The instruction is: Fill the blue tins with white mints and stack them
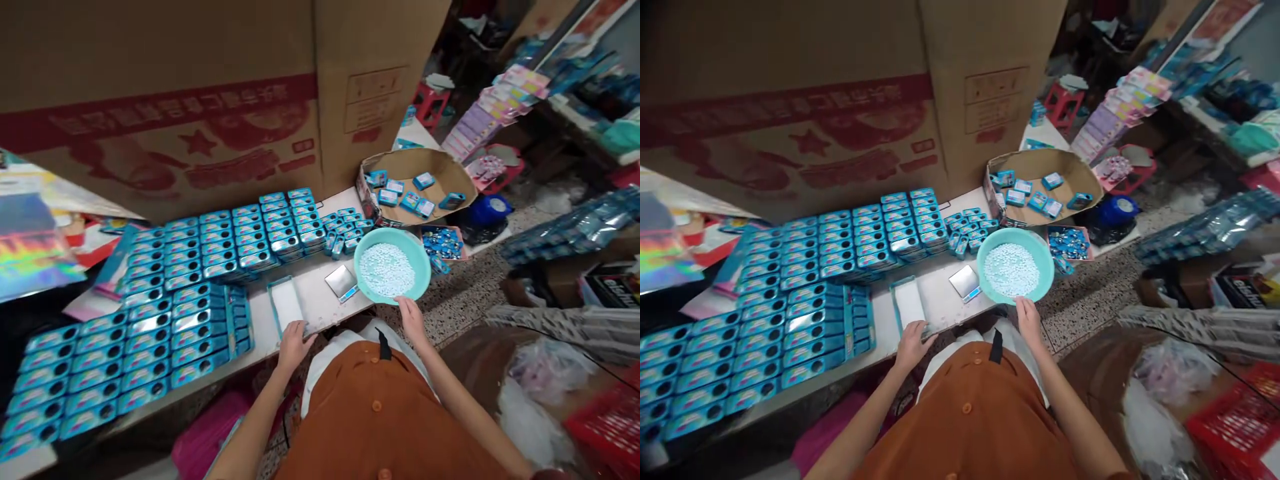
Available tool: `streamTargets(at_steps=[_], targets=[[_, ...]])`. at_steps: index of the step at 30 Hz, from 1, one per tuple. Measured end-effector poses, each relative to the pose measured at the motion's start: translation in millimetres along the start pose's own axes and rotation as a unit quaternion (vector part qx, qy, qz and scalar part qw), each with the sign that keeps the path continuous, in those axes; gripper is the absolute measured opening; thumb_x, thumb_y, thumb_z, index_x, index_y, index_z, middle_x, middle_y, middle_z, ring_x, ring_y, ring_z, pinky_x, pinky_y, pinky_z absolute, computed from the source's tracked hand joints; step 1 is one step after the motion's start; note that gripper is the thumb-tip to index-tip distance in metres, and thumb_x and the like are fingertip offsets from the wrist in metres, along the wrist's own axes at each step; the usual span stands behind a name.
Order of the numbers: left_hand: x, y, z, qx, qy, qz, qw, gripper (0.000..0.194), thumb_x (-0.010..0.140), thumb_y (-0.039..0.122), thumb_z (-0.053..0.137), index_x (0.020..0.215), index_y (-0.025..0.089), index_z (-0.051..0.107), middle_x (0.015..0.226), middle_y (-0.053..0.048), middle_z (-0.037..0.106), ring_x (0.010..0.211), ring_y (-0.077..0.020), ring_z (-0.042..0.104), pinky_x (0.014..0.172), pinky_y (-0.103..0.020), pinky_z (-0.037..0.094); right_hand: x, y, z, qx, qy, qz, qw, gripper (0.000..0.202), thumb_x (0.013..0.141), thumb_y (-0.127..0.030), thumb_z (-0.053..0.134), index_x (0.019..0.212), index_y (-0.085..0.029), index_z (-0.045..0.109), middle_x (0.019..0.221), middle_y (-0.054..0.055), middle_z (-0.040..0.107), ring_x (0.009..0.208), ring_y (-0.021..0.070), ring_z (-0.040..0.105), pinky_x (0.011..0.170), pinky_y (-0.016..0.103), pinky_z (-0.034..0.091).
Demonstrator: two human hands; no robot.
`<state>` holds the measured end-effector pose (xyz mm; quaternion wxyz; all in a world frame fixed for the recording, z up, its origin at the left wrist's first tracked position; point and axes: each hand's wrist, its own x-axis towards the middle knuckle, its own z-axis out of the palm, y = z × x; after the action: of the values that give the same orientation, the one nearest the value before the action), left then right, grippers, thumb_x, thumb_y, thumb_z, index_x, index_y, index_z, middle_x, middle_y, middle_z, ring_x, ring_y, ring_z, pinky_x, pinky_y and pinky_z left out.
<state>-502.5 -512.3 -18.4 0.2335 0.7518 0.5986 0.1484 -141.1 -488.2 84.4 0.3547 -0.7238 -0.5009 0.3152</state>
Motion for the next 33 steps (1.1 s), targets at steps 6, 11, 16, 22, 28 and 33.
streamTargets(at_steps=[6, 11, 16, 22, 28, 33], targets=[[69, 91, 11.7, -0.044, 0.051, 0.068, 0.995, 0.031, 0.087, 0.034, 0.053, 0.115, 0.02, 0.051, 0.108, -0.011, 0.058, 0.104, -0.027, 0.052, 0.094, -0.045, 0.044, 12, 25, -34, -0.026, 0.003, 0.026, 0.999, 0.045, 0.092, -0.049, 0.037, 0.095, -0.017, 0.069, 0.103, 0.012, 0.066, 0.101, 0.0232, 0.06, 0.096, 0.039, 0.043], [181, 127, 10.7, 0.009, 0.122, 0.022, 0.992, 0.044, 0.084, 0.029, 0.056, 0.125, 0.016, 0.046, 0.119, -0.016, 0.055, 0.115, -0.0312, 0.048, 0.098, -0.047, 0.041, 44, 39, -56, -0.05, -0.075, -0.012, 0.996, 0.042, 0.093, -0.046, 0.037, 0.097, -0.018, 0.068, 0.106, 0.011, 0.066, 0.104, 0.0228, 0.059, 0.097, 0.038, 0.043], [261, 124, 10.5, 0.136, 0.064, -0.091, 0.984, 0.04, 0.081, 0.02, 0.055, 0.12, 0.014, 0.048, 0.126, -0.02, 0.052, 0.114, -0.0339, 0.049, 0.09, -0.046, 0.043, 80, 60, -80, -0.056, -0.131, -0.031, 0.989, 0.038, 0.094, -0.044, 0.038, 0.097, -0.021, 0.068, 0.106, 0.01, 0.066, 0.104, 0.0228, 0.059, 0.096, 0.038, 0.043], [276, 121, 34.4, 0.18, 0.058, -0.164, 0.968, 0.025, 0.08, 0.021, 0.058, 0.104, 0.016, 0.054, 0.121, -0.019, 0.051, 0.106, -0.0322, 0.052, 0.085, -0.042, 0.043, 114, 83, -109, -0.058, -0.146, -0.035, 0.987, 0.038, 0.094, -0.043, 0.038, 0.096, -0.021, 0.068, 0.106, 0.01, 0.066, 0.102, 0.0221, 0.06, 0.095, 0.037, 0.044], [274, 125, 55.0, 0.095, 0.137, -0.231, 0.958, 0.012, 0.082, 0.016, 0.051, 0.093, 0.018, 0.056, 0.111, -0.015, 0.051, 0.106, -0.0281, 0.049, 0.087, -0.041, 0.042, 139, 84, -121, -0.065, -0.174, -0.056, 0.981, 0.038, 0.095, -0.042, 0.037, 0.094, -0.02, 0.069, 0.104, 0.009, 0.067, 0.101, 0.022, 0.061, 0.094, 0.036, 0.044], [267, 128, 61.0, 0.032, 0.189, -0.25, 0.949, 0.007, 0.08, 0.016, 0.052, 0.087, 0.018, 0.054, 0.115, -0.013, 0.047, 0.109, -0.0254, 0.049, 0.087, -0.037, 0.044, 152, 79, -116, -0.071, -0.203, -0.084, 0.973, 0.039, 0.095, -0.043, 0.036, 0.097, -0.021, 0.068, 0.105, 0.009, 0.066, 0.103, 0.0219, 0.06, 0.095, 0.037, 0.044]])
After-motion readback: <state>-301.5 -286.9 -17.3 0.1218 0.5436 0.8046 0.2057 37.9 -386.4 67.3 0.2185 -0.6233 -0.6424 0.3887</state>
